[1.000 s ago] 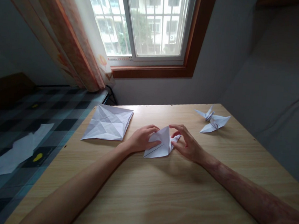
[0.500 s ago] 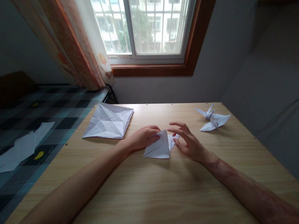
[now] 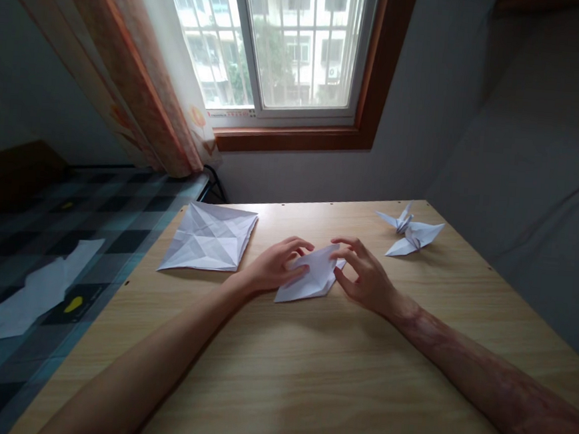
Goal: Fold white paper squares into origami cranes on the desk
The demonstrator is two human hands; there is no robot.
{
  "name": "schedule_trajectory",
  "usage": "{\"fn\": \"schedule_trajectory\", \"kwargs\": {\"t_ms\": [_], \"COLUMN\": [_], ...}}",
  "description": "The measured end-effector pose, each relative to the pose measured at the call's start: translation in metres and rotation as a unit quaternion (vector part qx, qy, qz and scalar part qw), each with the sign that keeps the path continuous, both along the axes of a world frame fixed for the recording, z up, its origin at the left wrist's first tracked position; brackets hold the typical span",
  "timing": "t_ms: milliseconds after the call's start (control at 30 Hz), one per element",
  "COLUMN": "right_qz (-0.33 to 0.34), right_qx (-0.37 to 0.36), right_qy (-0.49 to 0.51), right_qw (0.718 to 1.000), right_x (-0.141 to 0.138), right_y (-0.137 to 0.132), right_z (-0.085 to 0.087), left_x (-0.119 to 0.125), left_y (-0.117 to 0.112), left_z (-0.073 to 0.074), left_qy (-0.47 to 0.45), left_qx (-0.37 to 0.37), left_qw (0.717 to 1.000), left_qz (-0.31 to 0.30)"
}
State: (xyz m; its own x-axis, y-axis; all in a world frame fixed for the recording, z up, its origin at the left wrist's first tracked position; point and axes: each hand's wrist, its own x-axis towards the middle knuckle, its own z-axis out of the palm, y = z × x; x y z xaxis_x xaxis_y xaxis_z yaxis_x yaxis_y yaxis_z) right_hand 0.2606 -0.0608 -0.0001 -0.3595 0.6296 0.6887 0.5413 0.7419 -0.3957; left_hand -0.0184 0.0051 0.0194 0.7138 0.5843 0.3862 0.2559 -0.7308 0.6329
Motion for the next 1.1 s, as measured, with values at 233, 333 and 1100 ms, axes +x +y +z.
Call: {"fn": "schedule_trajectory", "kwargs": {"t_ms": [233,333,1100], "right_qz": [-0.051,-0.020,0.091], "right_qx": [-0.026,-0.052,-0.092], "right_qy": [0.001,0.009,-0.014], "right_qw": [0.998,0.998,0.992], "right_x": [0.003,0.006,0.020], "right_y": [0.007,0.008,0.017], "right_z": [-0.003,-0.002,-0.002], "left_x": [-0.007,-0.006,-0.007], "left_y": [0.007,0.009,0.000], "left_z": [0.000,-0.004,-0.005], "left_qy": [0.027,0.030,0.063], "left_qx": [0.027,0.034,0.110], "left_qw": [0.997,0.996,0.991], "left_qz": [0.065,0.082,-0.033]}}
